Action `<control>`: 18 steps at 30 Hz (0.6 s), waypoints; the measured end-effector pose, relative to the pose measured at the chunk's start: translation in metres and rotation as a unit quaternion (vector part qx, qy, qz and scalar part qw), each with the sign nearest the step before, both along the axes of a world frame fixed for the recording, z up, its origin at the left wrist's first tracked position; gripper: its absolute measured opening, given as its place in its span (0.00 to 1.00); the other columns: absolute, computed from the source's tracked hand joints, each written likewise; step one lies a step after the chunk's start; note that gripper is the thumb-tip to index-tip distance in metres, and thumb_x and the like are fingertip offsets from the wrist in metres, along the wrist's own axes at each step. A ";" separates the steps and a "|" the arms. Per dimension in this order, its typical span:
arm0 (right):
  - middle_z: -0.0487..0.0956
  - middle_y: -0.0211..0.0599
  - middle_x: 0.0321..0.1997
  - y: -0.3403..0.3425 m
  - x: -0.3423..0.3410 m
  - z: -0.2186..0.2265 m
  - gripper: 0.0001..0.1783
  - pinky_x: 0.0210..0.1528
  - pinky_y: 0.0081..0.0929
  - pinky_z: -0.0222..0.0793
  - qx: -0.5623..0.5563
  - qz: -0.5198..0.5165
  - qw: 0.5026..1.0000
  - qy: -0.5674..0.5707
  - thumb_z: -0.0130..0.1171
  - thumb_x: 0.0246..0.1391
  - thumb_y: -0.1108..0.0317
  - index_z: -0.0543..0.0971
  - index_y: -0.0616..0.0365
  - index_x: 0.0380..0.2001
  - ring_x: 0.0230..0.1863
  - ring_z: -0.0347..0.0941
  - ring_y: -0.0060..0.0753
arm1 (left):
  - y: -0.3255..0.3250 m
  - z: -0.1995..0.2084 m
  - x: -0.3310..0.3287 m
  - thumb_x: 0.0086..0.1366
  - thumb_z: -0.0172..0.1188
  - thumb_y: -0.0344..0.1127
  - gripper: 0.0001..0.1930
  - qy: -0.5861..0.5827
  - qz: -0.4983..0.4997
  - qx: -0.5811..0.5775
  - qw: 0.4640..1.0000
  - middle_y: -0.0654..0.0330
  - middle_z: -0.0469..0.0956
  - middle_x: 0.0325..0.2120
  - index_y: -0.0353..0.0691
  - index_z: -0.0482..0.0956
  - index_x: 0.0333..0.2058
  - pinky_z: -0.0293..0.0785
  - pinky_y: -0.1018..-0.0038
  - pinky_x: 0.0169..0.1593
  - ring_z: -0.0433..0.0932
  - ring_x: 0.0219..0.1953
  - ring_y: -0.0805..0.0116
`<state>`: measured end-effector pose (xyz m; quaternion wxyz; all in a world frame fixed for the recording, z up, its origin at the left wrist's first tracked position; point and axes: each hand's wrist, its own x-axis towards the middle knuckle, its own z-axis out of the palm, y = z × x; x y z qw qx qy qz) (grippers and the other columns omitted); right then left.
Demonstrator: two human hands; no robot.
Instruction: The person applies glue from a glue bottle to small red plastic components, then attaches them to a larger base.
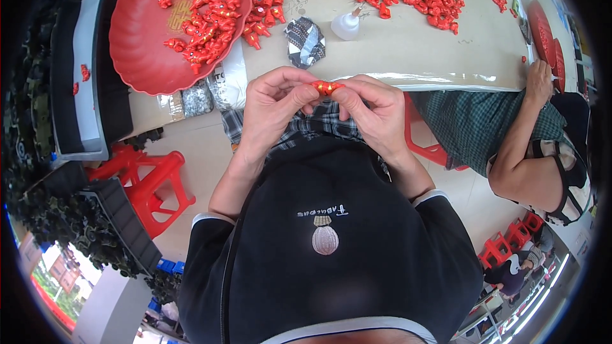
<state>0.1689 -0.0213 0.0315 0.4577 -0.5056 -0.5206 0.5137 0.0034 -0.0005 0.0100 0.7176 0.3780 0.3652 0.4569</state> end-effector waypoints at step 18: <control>0.75 0.34 0.23 0.002 0.001 0.000 0.08 0.20 0.13 0.62 0.005 0.007 1.000 0.013 0.57 0.48 0.71 0.79 0.62 0.32 0.19 0.68 0.17 | -0.002 0.003 0.001 0.55 0.58 0.27 0.08 0.044 0.016 0.051 0.998 0.62 0.78 0.24 0.33 0.77 0.35 0.68 0.87 0.28 0.73 0.25 0.81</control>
